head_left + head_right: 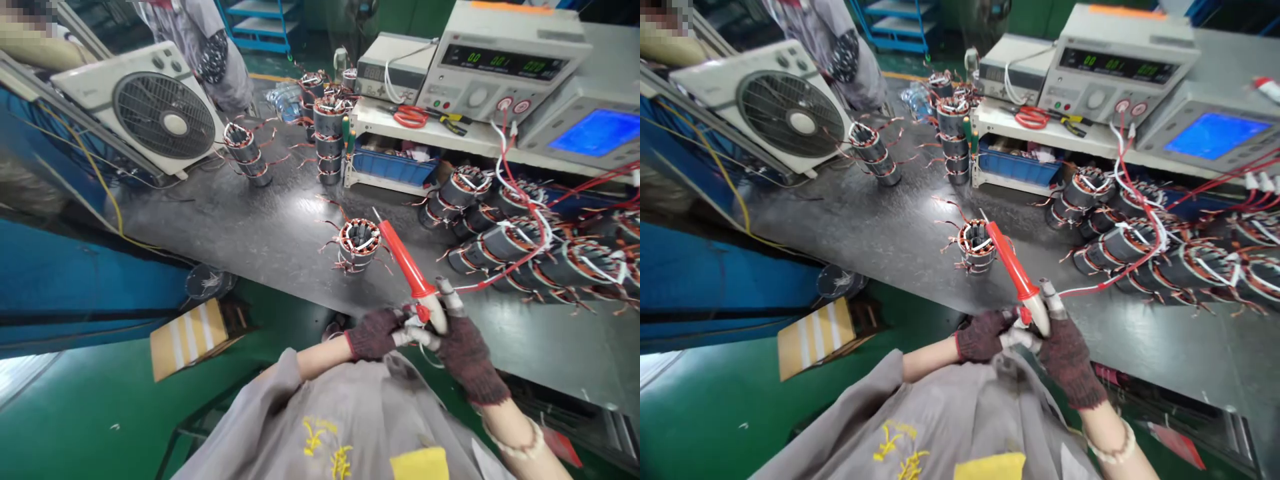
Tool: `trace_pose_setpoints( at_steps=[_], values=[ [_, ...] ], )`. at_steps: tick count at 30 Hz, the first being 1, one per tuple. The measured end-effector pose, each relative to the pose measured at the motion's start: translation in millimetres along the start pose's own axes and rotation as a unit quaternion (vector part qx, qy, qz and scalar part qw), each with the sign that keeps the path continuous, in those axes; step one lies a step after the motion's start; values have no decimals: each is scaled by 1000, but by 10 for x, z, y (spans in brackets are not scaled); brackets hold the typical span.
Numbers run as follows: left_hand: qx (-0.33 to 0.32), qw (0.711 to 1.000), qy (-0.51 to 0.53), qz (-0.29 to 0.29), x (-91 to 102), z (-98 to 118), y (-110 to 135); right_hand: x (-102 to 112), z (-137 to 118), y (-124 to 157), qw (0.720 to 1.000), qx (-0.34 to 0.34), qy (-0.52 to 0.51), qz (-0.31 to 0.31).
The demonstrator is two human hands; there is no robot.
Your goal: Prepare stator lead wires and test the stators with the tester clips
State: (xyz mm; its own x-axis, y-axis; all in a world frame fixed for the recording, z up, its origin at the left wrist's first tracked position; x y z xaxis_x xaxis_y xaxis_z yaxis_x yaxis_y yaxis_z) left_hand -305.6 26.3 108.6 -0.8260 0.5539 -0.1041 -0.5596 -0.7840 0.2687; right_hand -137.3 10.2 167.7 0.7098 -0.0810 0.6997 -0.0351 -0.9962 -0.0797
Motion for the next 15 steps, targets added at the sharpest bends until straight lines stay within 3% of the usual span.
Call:
trace_pose_setpoints(
  at_steps=[3, 7, 15],
  values=[
    [2, 997, 68, 41, 88, -240, 151, 117, 146, 108, 998, 29, 61, -8],
    [83, 963, 244, 74, 241, -536, 152, 103, 216, 176, 982, 103, 152, -40],
    [99, 955, 258, 106, 444, -527, -67, -3, 250, 88, 974, 133, 171, -66]
  ],
)
Point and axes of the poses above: each hand's wrist, its own y-axis away from the middle knuckle, its own x-axis out of the back of the hand, z = x × y, the point moved 6 cm from there along -y, towards the middle knuckle, and after that the axes turned 3 degrees about z, right-handed, at the moved point
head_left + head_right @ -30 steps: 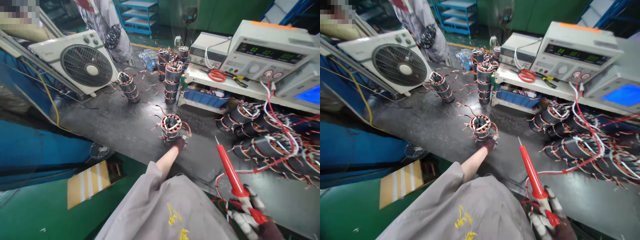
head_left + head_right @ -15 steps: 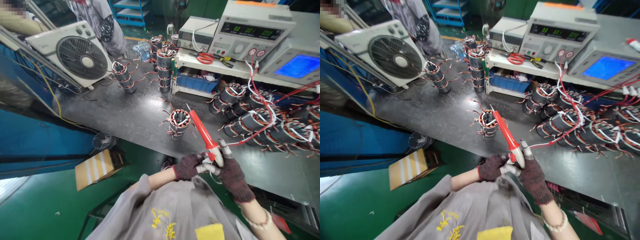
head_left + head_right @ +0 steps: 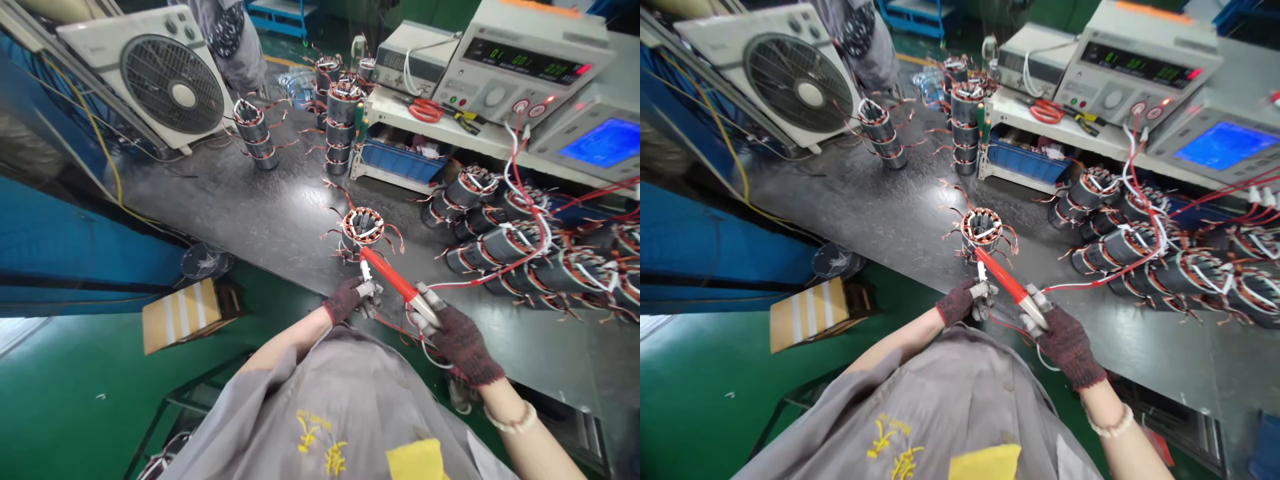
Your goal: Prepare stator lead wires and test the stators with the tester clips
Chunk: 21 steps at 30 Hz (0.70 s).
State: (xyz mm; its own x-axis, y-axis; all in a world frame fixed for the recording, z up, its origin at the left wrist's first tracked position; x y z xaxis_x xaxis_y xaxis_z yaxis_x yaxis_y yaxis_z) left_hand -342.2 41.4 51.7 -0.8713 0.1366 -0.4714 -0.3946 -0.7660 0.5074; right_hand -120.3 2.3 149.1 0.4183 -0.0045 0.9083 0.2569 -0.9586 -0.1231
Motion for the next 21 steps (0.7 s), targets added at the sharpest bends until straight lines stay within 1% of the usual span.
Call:
trace_pose_setpoints(
  at_steps=[2, 4, 7, 11, 14, 17, 19, 21],
  values=[
    [5, 1000, -7, 6, 18, -59, 16, 6, 52, 52, 1000, -7, -10, 3],
    [27, 999, -32, 10, 47, -165, 13, -34, 97, 98, 1000, -11, -18, -3],
    [59, 995, -75, 25, 126, -326, -81, -189, 162, 121, 1000, -13, -4, -24],
    [59, 991, -104, 58, 277, -464, -274, -395, 294, 175, 998, -9, 31, -58],
    [72, 986, -130, 70, 377, -586, -331, -478, 380, 229, 996, -10, 55, -64],
    [82, 980, -158, 83, 453, -671, -353, -666, 330, 152, 993, 4, 71, -97],
    [76, 978, -172, 92, 484, -670, -380, -828, 242, 39, 990, 18, 73, -123],
    [63, 977, -177, 100, 503, -628, -401, -919, 170, -49, 988, 19, 78, -132]
  ],
)
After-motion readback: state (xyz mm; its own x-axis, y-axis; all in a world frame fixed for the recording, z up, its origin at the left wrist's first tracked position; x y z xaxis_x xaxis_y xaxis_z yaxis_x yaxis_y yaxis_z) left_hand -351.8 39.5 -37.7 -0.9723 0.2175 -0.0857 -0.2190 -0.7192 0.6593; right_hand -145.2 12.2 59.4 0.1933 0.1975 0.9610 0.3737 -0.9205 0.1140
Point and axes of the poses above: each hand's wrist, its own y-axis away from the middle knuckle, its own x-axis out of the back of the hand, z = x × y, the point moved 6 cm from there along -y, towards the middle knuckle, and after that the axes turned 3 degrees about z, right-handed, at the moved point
